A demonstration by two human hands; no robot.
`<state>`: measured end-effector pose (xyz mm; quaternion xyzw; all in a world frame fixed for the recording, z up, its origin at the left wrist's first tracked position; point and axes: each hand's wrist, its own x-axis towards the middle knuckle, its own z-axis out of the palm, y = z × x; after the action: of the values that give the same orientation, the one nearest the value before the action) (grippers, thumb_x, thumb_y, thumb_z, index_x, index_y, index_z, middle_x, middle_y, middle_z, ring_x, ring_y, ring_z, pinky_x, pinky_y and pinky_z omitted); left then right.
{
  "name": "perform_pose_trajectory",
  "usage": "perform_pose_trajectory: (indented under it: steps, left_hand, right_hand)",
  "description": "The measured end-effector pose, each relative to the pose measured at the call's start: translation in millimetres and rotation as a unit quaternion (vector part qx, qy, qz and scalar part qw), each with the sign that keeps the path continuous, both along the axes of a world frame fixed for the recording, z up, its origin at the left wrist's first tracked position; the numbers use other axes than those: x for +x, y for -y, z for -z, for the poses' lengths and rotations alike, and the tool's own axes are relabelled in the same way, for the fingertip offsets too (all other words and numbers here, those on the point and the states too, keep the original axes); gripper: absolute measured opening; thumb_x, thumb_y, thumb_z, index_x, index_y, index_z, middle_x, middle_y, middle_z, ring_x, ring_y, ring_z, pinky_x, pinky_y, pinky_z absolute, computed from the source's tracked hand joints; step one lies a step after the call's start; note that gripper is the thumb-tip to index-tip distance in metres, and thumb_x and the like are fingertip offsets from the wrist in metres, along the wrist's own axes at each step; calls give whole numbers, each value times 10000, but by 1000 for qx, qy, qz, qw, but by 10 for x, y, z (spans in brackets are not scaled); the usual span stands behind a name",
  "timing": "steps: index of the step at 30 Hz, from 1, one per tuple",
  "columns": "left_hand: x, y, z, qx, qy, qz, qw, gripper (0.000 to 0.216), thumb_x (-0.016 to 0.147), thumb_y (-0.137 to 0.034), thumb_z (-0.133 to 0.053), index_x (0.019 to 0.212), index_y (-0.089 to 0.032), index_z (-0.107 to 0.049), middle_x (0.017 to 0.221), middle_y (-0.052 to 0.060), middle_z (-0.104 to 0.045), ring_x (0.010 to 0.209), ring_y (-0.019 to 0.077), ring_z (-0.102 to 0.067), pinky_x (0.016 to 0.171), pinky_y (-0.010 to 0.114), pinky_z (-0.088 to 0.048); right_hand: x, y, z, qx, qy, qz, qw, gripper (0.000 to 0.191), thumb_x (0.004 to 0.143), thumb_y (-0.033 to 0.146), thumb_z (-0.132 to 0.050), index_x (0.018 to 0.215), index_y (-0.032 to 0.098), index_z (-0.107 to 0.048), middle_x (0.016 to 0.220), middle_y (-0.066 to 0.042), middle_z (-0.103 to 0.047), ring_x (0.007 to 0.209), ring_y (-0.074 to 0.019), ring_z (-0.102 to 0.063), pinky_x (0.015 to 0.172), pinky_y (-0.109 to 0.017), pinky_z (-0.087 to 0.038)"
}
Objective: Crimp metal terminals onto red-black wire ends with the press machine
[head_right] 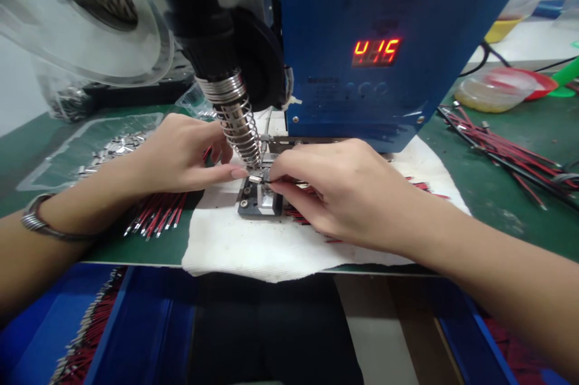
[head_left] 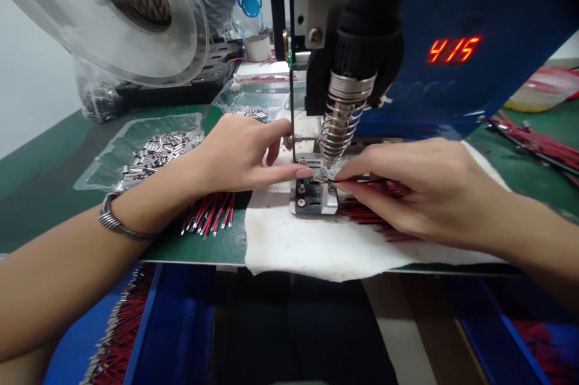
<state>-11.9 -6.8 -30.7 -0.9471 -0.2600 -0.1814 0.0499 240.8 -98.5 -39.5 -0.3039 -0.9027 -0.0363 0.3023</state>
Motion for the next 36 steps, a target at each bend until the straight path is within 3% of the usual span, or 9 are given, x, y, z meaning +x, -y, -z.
perform_pose_trajectory:
  steps: [7,18,36]
  left_hand:
    - [26,2,-4,-38,-4,-14,999,503,893,-726,-474,781,-238,-526,587,-4,-619,511,173,-539,547,340,-345]
    - [18,-21,6,-25,-10,-17,1000,472,924,-675,-432,786,-236,-538,594,7,-596,506,173,-517,545,346,-343]
    - [17,-15,-10,-40,-9,-14,999,421,920,-647,-479,859,-249,-603,656,6,-676,639,195,-652,618,346,-475]
  right_hand:
    - [7,5,-10,17,13,5,1000,74,939,161,-623,960,149,-693,756,-3,-697,638,-122,-622,625,-247,-464]
    - [21,13,-35,24,33,5,999,93,958,171,-589,963,161,-681,820,-11,-738,666,-121,-651,625,-240,-459]
    - [33,38,-46,9,61,22,998,93,966,203,-568,969,222,-660,840,2,-740,668,-156,-656,622,-288,-473]
